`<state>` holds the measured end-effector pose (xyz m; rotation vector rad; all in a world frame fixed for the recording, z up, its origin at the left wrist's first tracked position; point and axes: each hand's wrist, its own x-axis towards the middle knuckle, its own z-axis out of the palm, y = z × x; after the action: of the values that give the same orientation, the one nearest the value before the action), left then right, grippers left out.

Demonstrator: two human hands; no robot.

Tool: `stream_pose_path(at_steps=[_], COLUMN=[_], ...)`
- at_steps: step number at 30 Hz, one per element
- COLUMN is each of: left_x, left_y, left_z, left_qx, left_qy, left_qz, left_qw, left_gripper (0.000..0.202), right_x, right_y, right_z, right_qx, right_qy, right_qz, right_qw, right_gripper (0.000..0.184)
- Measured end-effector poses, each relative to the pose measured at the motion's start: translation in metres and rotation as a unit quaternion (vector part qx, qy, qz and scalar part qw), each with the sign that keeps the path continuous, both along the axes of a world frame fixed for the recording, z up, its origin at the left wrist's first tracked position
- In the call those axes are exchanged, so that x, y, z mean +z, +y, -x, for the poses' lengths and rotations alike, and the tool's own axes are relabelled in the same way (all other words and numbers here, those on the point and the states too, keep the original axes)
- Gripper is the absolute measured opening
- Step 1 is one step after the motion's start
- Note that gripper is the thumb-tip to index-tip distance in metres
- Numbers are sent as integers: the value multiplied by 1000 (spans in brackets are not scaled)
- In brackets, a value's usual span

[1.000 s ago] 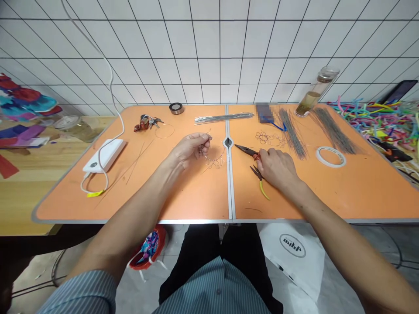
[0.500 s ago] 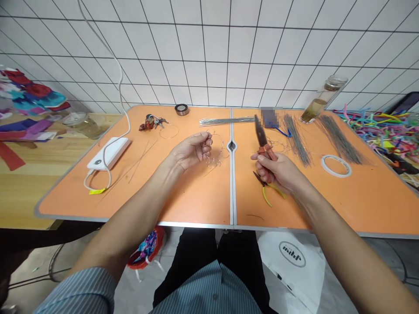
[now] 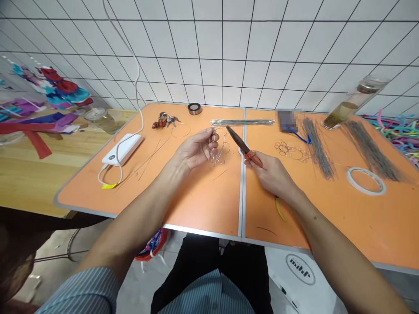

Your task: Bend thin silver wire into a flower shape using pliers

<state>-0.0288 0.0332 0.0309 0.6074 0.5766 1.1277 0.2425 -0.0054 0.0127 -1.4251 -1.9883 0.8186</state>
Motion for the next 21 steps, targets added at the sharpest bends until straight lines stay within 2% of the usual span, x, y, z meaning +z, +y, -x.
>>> stream_pose_path(at_steps=[6, 12, 21], left_x=[1, 0, 7], left_y=[-4, -5, -9], left_z=[-3, -3, 2], left_qx=[9, 50, 71], left_qy=[50, 143, 189], left_qz=[-50, -106, -142], left_qw=[997, 983, 969], left_gripper=[19, 21, 13], right_x=[-7, -8, -4], right_y=[-2, -2, 1], right_z=[-4, -6, -15], right_qx=[19, 27, 40], right_qy=[-110, -158, -177], right_qz=[-100, -142, -190], right_qw=[989, 977, 965], right_gripper=[33, 43, 47])
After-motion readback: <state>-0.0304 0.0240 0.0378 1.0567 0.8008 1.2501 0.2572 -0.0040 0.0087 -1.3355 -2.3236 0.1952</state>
